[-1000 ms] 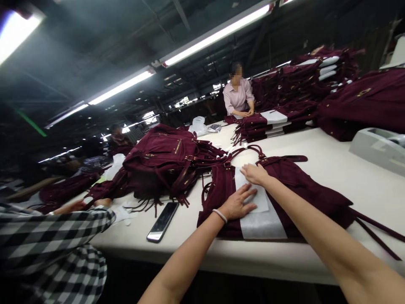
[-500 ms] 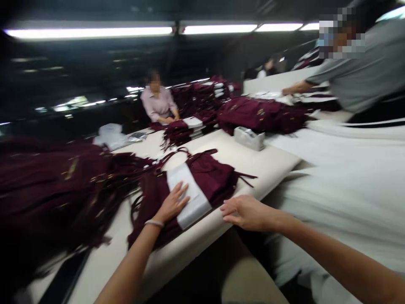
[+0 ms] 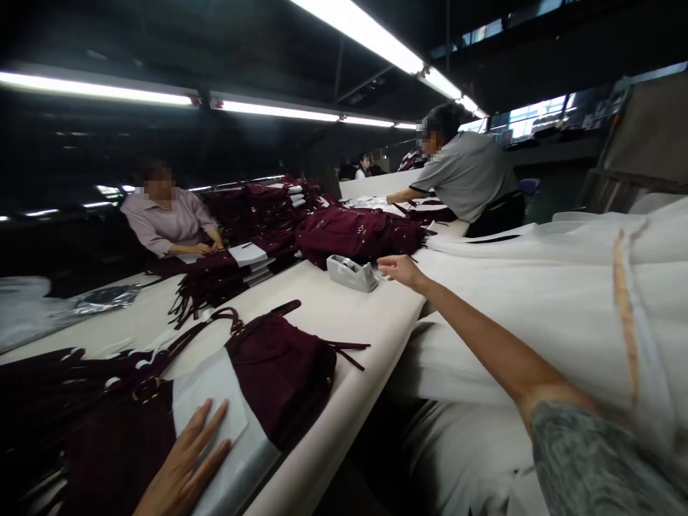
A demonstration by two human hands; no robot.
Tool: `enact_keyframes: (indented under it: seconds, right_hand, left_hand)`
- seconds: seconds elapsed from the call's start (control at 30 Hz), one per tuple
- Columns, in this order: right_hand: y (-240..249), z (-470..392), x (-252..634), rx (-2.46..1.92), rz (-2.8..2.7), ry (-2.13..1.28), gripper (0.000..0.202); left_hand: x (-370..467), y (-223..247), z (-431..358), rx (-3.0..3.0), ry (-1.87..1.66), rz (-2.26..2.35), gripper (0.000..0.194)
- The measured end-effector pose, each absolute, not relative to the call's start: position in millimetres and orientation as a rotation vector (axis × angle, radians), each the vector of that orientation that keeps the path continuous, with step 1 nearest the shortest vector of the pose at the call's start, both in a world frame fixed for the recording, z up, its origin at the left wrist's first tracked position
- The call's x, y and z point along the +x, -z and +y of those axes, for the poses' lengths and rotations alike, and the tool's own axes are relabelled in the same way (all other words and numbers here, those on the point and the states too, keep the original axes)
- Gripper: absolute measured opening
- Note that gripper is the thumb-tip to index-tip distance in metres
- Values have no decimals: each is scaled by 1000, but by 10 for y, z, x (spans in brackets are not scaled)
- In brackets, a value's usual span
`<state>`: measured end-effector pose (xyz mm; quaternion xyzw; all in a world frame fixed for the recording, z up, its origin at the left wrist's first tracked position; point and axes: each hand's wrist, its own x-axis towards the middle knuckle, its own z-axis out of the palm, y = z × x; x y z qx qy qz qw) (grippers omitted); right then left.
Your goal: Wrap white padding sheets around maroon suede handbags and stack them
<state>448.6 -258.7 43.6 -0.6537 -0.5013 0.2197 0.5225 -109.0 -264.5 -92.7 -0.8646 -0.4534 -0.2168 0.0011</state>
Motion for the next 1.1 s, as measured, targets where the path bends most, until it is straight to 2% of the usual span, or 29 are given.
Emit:
enact_keyframes:
  seconds: [0.1, 0.2, 0.37, 0.63, 0.97, 1.1]
  right_hand:
    - [-469, -1744, 4486, -1614, -1183, -501, 48]
    - [-486, -1167, 4586, -1758, -1180, -620, 33]
    - [-396, -776, 4849, -1945, -1266, -930, 31]
    - [-283, -725, 4878, -1913, -1206, -988, 27]
    - [-423, -1087, 4741, -1631, -1170, -814, 23]
    - [-473, -1299, 4838, -1509, -1178, -770, 28]
  left_hand:
    - [-1114, 849, -2714, -2741, 634, -1473, 56]
    - [-1115, 796, -2765, -2719, 633, -1517, 55]
    - [-1081, 694, -2817, -2724, 604, -1569, 55]
    - [-1036, 620, -2820, -2705, 639, -1565, 53]
    - [-1031, 622, -2815, -2717, 626, -1585, 52]
    - [-1040, 634, -2815, -2715, 633, -1592, 52]
